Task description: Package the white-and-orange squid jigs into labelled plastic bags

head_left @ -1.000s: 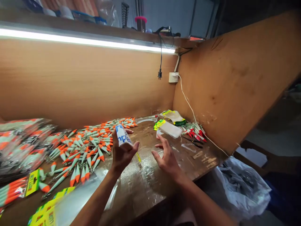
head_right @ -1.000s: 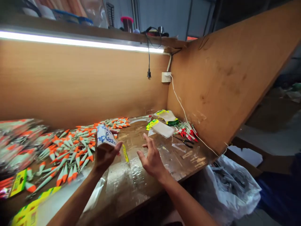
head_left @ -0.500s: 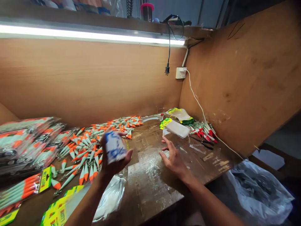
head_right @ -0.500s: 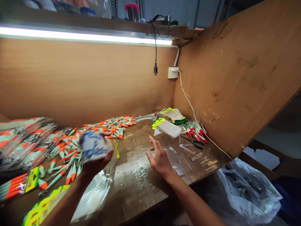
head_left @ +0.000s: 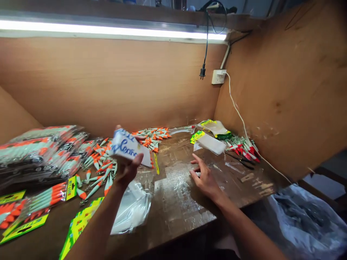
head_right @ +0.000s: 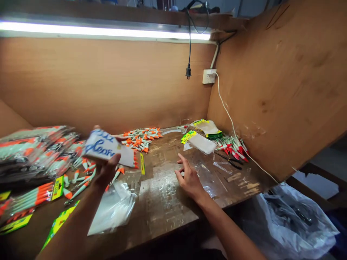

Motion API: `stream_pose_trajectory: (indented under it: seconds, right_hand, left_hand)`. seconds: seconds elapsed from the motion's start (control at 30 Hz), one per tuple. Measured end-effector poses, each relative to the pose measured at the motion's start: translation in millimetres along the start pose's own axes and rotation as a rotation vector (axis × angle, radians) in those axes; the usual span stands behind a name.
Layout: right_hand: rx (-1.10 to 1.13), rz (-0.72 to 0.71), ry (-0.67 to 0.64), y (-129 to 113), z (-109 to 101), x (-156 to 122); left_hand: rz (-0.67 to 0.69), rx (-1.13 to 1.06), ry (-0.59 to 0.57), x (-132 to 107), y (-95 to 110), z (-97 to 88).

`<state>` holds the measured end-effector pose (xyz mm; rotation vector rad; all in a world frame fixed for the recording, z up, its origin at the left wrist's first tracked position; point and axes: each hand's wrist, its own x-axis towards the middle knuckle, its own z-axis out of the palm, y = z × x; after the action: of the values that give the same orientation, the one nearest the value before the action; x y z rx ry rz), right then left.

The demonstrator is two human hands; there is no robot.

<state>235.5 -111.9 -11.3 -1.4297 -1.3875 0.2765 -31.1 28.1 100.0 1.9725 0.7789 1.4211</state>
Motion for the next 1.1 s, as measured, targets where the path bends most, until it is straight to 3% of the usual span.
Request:
stream_pose_trajectory:
  seconds: [0.13,0.27,0.37,0.47,0.67,0.77,0.87,0.97,1.1]
  right_hand:
    - [0.002,0.004,-0.024,-0.4,-0.7,-0.5]
    - [0.01,0.009,-0.021,-0.6,-1.4,0.6]
    - [0.054,0.02,-0.049,-9.9,-1.5,8.4]
    - [0.14,-0.022,-0.127,-35.9,2.3,29.2]
    - [0.251,-0.159,-0.299,-90.1,44.8,99.4]
    - [0.346,-0.008,-0.542,-90.9,72.4,126.4]
    - [0.477,0.115,-0.649,-83.5,87.6,138.2]
    - [0.585,0.103,-0.587,-79.5,89.8,140.8]
    - [0.738,0.034,-0.292,-72.1,80.3,147.6]
  left_hand:
    - [-0.022,-0.026,0.002,5.5,-9.7,2.7]
    - [-0.133,-0.075,-0.073,-0.5,-21.7,1.8]
    - [-0.282,-0.343,-0.127,-11.3,-25.1,0.9]
    - [-0.436,-0.676,-0.209,-23.0,-29.5,6.5]
    - [-0.665,-1.101,-0.411,-45.5,-53.9,29.1]
    - [-0.735,-1.219,-0.475,-53.5,-64.4,35.2]
    - [-0.719,-1.316,-0.5,-57.2,-69.1,38.2]
    - [-0.654,-1.374,-0.485,-57.2,-69.7,41.3]
    - [-0.639,-1.401,-0.477,-54.3,-66.2,43.6]
